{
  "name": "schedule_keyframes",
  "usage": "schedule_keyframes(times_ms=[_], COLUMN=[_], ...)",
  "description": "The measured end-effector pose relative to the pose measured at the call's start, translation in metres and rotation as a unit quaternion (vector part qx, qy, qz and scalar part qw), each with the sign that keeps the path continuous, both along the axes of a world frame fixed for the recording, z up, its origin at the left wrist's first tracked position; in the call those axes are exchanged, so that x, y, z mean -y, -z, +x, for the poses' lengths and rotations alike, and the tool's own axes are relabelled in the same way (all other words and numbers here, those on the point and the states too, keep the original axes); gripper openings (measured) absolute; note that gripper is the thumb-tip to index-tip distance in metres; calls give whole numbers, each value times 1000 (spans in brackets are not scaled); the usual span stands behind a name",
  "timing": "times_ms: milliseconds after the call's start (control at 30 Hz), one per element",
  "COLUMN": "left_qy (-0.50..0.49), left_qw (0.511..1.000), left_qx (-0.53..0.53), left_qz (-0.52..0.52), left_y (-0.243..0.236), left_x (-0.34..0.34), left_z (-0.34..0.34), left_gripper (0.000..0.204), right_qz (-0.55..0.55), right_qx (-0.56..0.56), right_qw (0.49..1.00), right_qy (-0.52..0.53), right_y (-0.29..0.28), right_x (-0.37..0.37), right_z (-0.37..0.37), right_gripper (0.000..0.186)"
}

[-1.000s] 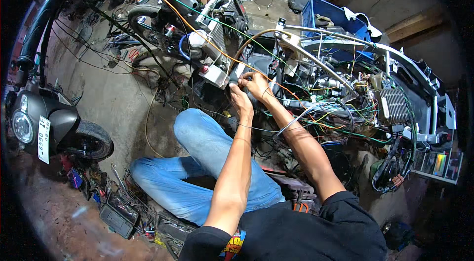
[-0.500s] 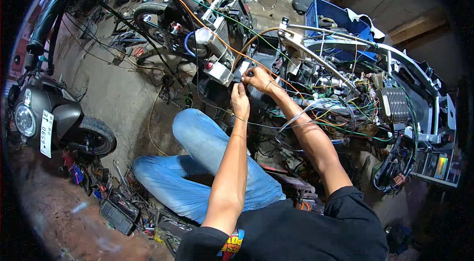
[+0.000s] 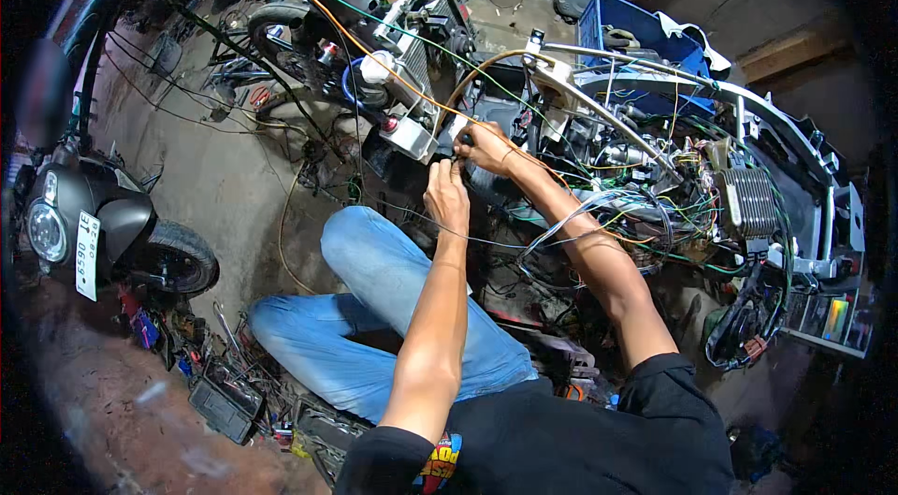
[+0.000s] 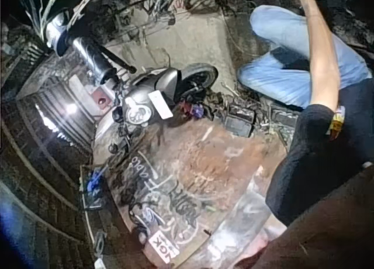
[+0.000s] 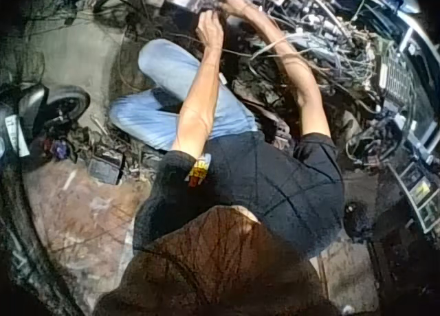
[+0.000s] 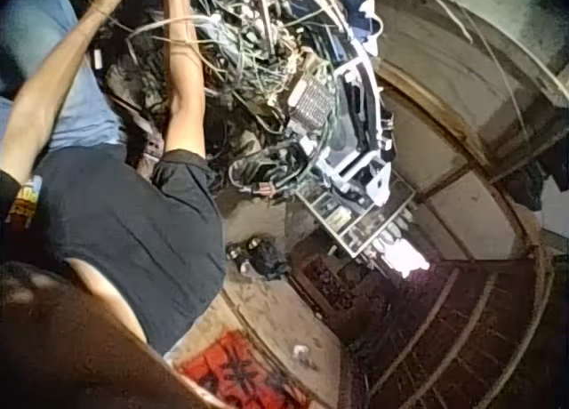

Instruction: Connecting and repairing electrical wiring on a motorcycle.

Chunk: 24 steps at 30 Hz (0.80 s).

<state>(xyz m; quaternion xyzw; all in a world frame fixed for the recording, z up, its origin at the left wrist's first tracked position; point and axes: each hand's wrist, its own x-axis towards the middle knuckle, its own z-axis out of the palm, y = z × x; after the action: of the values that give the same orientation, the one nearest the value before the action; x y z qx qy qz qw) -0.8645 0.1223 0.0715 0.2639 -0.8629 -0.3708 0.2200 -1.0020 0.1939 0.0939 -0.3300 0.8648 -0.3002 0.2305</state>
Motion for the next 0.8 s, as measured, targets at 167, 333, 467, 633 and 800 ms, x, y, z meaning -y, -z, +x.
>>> schedule_keyframes(times_ms=[167, 333, 467, 633, 800], left_qy=[8, -14, -45, -44, -3], left_qw=[1000, 1000, 997, 990, 974], left_qx=[-8, -25, 25, 4, -4], left_qz=[4, -3, 63, 136, 224], left_y=[-4, 8, 18, 22, 29], left_x=[1, -4, -6, -7, -6], left_z=[1, 0, -3, -5, 1], left_gripper=[18, 19, 21, 17, 13], right_qz=[-2, -24, -17, 39, -13], right_qx=[3, 6, -53, -89, -99], right_qw=[1000, 999, 993, 987, 984], right_qy=[-22, -48, -102, -130, -148], right_y=[10, 7, -2, -2, 5], right_x=[-2, 1, 6, 9, 7], right_z=[-6, -6, -6, -5, -8], right_gripper=[24, 19, 15, 14, 14])
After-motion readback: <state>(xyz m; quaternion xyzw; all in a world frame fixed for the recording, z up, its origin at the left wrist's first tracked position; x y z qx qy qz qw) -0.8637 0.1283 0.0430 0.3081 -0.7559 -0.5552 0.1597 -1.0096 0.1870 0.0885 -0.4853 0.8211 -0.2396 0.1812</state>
